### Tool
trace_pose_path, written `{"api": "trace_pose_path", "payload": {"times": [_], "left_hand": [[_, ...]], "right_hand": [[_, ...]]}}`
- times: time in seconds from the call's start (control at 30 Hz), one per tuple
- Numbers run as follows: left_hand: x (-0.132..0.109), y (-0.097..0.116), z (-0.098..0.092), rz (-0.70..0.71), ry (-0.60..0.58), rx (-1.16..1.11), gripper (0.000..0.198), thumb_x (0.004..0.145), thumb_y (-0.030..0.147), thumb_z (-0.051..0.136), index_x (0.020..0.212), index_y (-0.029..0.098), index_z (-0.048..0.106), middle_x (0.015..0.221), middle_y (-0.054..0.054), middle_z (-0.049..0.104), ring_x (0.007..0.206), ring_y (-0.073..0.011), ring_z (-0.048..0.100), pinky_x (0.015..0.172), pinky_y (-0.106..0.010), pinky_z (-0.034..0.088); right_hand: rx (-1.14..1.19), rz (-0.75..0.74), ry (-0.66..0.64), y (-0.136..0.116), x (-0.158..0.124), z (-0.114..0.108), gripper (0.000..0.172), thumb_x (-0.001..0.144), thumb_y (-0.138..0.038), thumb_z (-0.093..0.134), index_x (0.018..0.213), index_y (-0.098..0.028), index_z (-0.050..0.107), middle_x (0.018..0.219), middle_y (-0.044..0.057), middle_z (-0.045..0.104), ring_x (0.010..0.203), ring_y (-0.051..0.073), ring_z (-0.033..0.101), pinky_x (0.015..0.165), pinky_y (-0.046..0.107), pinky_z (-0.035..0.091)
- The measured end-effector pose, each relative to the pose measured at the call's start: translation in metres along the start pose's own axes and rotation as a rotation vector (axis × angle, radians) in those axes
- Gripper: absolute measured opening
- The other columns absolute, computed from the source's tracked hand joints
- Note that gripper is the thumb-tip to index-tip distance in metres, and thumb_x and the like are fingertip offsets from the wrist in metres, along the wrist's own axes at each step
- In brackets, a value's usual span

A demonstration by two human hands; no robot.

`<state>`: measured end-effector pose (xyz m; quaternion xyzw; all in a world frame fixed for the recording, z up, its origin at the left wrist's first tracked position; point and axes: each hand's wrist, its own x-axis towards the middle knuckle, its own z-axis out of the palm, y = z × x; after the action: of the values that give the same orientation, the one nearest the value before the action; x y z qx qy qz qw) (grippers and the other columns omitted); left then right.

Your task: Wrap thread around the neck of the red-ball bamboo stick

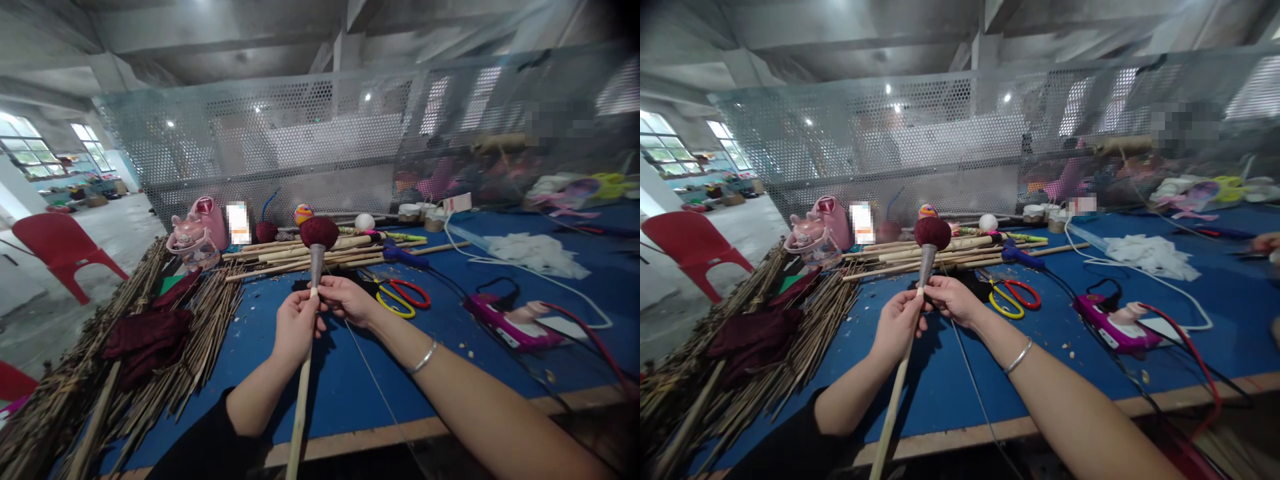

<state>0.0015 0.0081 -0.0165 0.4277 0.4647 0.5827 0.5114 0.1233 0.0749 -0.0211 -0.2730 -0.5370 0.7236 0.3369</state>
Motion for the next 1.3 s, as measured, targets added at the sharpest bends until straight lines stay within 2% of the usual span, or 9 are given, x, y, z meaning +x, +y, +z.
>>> {"api": "trace_pose_path", "payload": {"times": [0.13,0.33,0.53,0.73,0.9,0.97,1.07,1.13,1.3], "left_hand": [[-0.002,-0.003,0.002,-0.057,-0.064,0.018,0.036,0.074,0.047,0.053,0.083,0.013,0.052,0.062,-0.001,0.06,0.036,-0.0059,0.047,0.031,-0.016,0.03],[-0.002,-0.001,0.0,0.037,0.061,0.115,0.032,0.063,0.039,0.068,0.074,0.013,0.052,0.049,0.006,0.051,0.036,-0.0039,0.042,0.036,-0.016,0.031],[-0.002,0.005,-0.001,0.022,-0.037,0.03,0.032,0.072,0.044,0.058,0.078,0.013,0.052,0.059,0.0,0.06,0.034,-0.0043,0.044,0.034,-0.016,0.031],[-0.002,0.001,-0.001,-0.068,-0.16,-0.033,0.035,0.074,0.049,0.051,0.074,0.015,0.049,0.056,-0.001,0.06,0.03,-0.0056,0.042,0.03,-0.018,0.027],[-0.001,-0.002,-0.003,0.084,0.06,0.125,0.032,0.065,0.041,0.066,0.076,0.015,0.05,0.049,0.007,0.05,0.035,-0.0038,0.041,0.035,-0.015,0.03],[-0.002,0.001,-0.002,0.074,0.083,0.177,0.032,0.063,0.04,0.068,0.072,0.014,0.052,0.049,0.005,0.051,0.036,-0.0041,0.043,0.036,-0.015,0.031],[-0.004,0.006,-0.001,0.02,0.055,0.121,0.034,0.067,0.045,0.063,0.074,0.014,0.052,0.054,0.002,0.058,0.035,-0.0056,0.046,0.034,-0.017,0.033],[-0.005,0.007,0.0,0.009,0.013,0.058,0.034,0.07,0.047,0.059,0.074,0.014,0.051,0.056,0.0,0.06,0.033,-0.0056,0.045,0.033,-0.017,0.034],[-0.005,0.005,0.0,-0.044,-0.127,-0.001,0.034,0.075,0.049,0.05,0.074,0.015,0.049,0.054,0.002,0.058,0.03,-0.0052,0.042,0.03,-0.017,0.031]], "right_hand": [[0.048,-0.015,0.029,-0.002,-0.001,0.001,0.029,0.066,-0.034,0.069,0.074,-0.015,0.047,0.041,-0.012,0.032,0.032,0.001,0.015,0.03,0.015,0.008],[-0.027,-0.051,0.063,-0.003,-0.001,0.007,0.03,0.067,-0.036,0.068,0.076,-0.015,0.048,0.046,-0.009,0.04,0.031,0.001,0.021,0.029,0.015,0.011],[0.055,-0.059,-0.035,-0.006,-0.004,0.006,0.03,0.07,-0.034,0.066,0.088,-0.012,0.055,0.042,-0.011,0.032,0.033,0.001,0.019,0.032,0.016,0.008],[0.008,-0.061,-0.019,-0.006,-0.005,0.006,0.03,0.069,-0.034,0.066,0.088,-0.013,0.055,0.054,-0.005,0.052,0.031,0.001,0.026,0.031,0.018,0.01],[-0.024,-0.102,0.022,-0.006,-0.004,0.01,0.028,0.065,-0.033,0.069,0.078,-0.011,0.056,0.055,-0.003,0.053,0.041,0.004,0.04,0.038,0.017,0.023],[-0.031,-0.097,0.022,-0.006,-0.004,0.009,0.029,0.067,-0.034,0.068,0.083,-0.012,0.056,0.055,-0.003,0.052,0.04,0.003,0.037,0.037,0.017,0.021],[-0.059,-0.09,-0.037,-0.007,-0.005,0.005,0.031,0.072,-0.037,0.063,0.091,-0.013,0.056,0.045,-0.008,0.041,0.033,0.002,0.022,0.033,0.018,0.011],[-0.062,-0.095,-0.074,-0.007,-0.005,0.002,0.03,0.073,-0.037,0.062,0.09,-0.013,0.056,0.041,-0.01,0.034,0.032,0.002,0.018,0.033,0.017,0.01],[-0.065,-0.089,-0.042,-0.007,-0.005,0.002,0.029,0.07,-0.038,0.064,0.081,-0.013,0.054,0.047,-0.008,0.043,0.031,0.001,0.02,0.032,0.018,0.01]]}}
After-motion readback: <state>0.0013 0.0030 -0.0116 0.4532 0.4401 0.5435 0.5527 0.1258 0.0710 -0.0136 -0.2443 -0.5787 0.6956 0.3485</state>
